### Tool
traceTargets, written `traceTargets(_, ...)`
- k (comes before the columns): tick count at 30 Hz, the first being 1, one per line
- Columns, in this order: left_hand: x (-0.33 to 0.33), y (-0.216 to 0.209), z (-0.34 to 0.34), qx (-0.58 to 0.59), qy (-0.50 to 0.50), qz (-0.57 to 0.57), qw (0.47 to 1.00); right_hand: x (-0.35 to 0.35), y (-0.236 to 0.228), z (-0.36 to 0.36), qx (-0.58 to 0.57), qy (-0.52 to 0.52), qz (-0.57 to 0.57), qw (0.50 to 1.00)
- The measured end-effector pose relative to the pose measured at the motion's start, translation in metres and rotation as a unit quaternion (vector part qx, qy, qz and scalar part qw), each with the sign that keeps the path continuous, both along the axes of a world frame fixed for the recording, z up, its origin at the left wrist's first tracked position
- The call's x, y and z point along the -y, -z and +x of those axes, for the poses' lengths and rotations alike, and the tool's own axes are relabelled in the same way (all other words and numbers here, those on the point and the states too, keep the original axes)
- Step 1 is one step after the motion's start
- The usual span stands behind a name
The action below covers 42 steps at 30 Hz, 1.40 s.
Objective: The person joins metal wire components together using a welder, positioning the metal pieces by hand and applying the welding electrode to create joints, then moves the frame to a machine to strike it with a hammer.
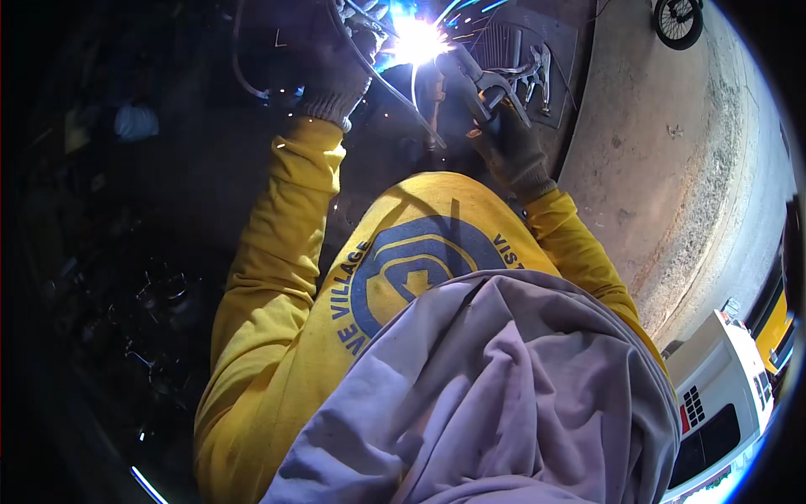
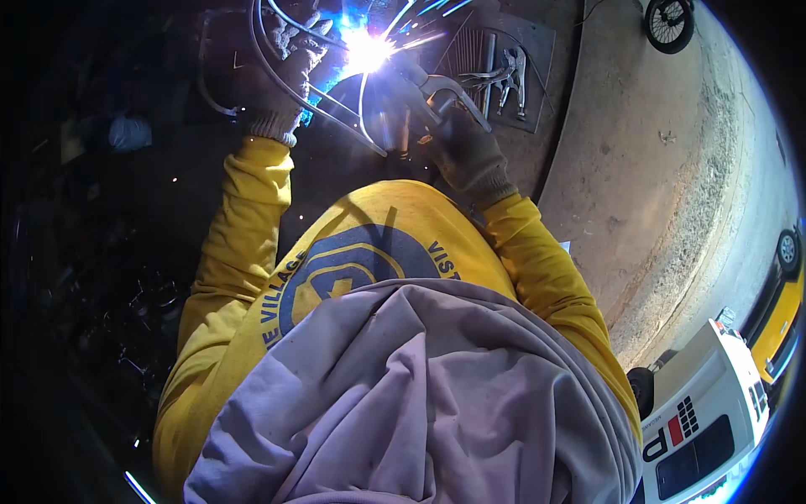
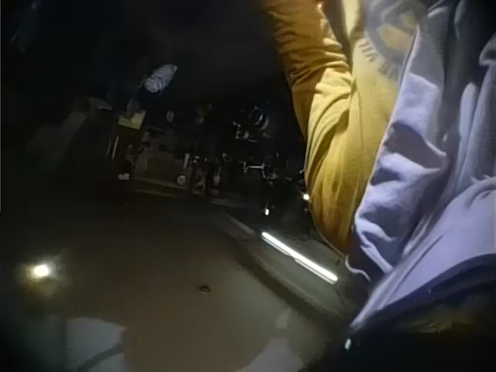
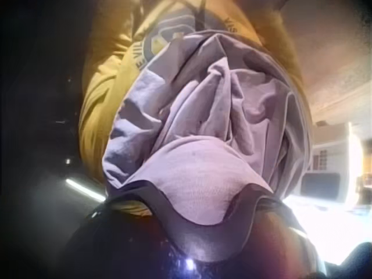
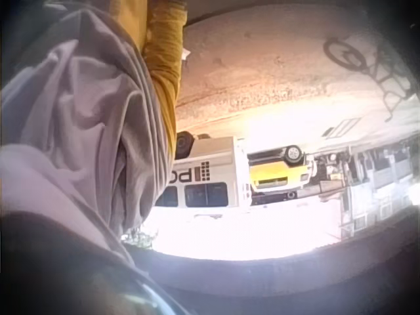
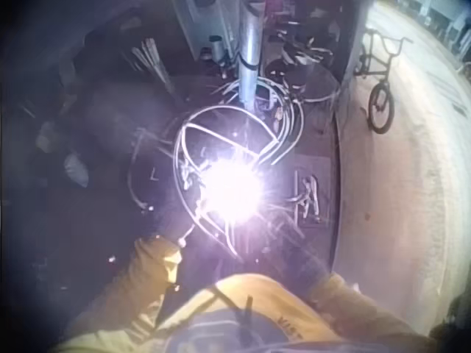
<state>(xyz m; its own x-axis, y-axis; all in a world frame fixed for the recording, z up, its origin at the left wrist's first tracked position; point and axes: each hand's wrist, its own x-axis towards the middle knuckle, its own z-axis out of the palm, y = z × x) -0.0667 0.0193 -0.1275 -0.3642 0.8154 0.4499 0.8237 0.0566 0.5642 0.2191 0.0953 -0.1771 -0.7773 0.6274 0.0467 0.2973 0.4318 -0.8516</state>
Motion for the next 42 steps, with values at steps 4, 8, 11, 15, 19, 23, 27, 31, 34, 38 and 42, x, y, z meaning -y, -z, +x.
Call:
traceTargets(4, 0.003, 0.002, 0.003, -0.018, -0.006, -0.007, 1.000, 0.000, 0.015, 0.005, -0.013, -0.006, 0.095, 0.995)
traceTargets(8, 0.000, 0.004, 0.002, -0.042, -0.010, -0.005, 0.999, 0.009, 0.025, 0.004, -0.105, 0.069, -0.171, 0.977)
traceTargets(11, -0.002, 0.007, 0.002, -0.057, -0.015, -0.006, 0.998, 0.007, 0.016, 0.005, -0.099, 0.048, -0.151, 0.982)
traceTargets(15, -0.003, 0.009, 0.003, -0.074, -0.016, -0.007, 0.997, 0.003, 0.023, 0.008, -0.114, 0.034, 0.016, 0.993)
traceTargets(19, -0.004, 0.012, 0.004, -0.089, -0.018, -0.008, 0.996, 0.006, 0.027, 0.011, -0.046, 0.034, -0.062, 0.996)
traceTargets(23, -0.005, 0.012, 0.005, -0.105, -0.024, -0.010, 0.994, 0.005, 0.023, 0.007, -0.004, 0.026, -0.106, 0.994)
traceTargets(27, -0.006, 0.013, 0.004, -0.123, -0.026, -0.012, 0.992, 0.007, 0.027, 0.006, -0.001, 0.038, -0.066, 0.997)
traceTargets(31, -0.005, 0.012, 0.003, -0.140, -0.030, -0.013, 0.990, 0.007, 0.028, 0.006, -0.004, 0.036, -0.042, 0.998)
traceTargets(34, -0.004, 0.013, 0.003, -0.156, -0.034, -0.013, 0.987, 0.007, 0.021, 0.005, 0.018, 0.034, -0.030, 0.999)
traceTargets(38, -0.001, 0.014, 0.002, -0.189, -0.040, -0.017, 0.981, 0.007, 0.016, 0.002, 0.024, 0.033, -0.025, 0.999)
traceTargets(42, 0.005, 0.017, -0.003, -0.257, -0.052, -0.023, 0.965, 0.004, 0.009, -0.001, -0.029, 0.011, 0.033, 0.999)
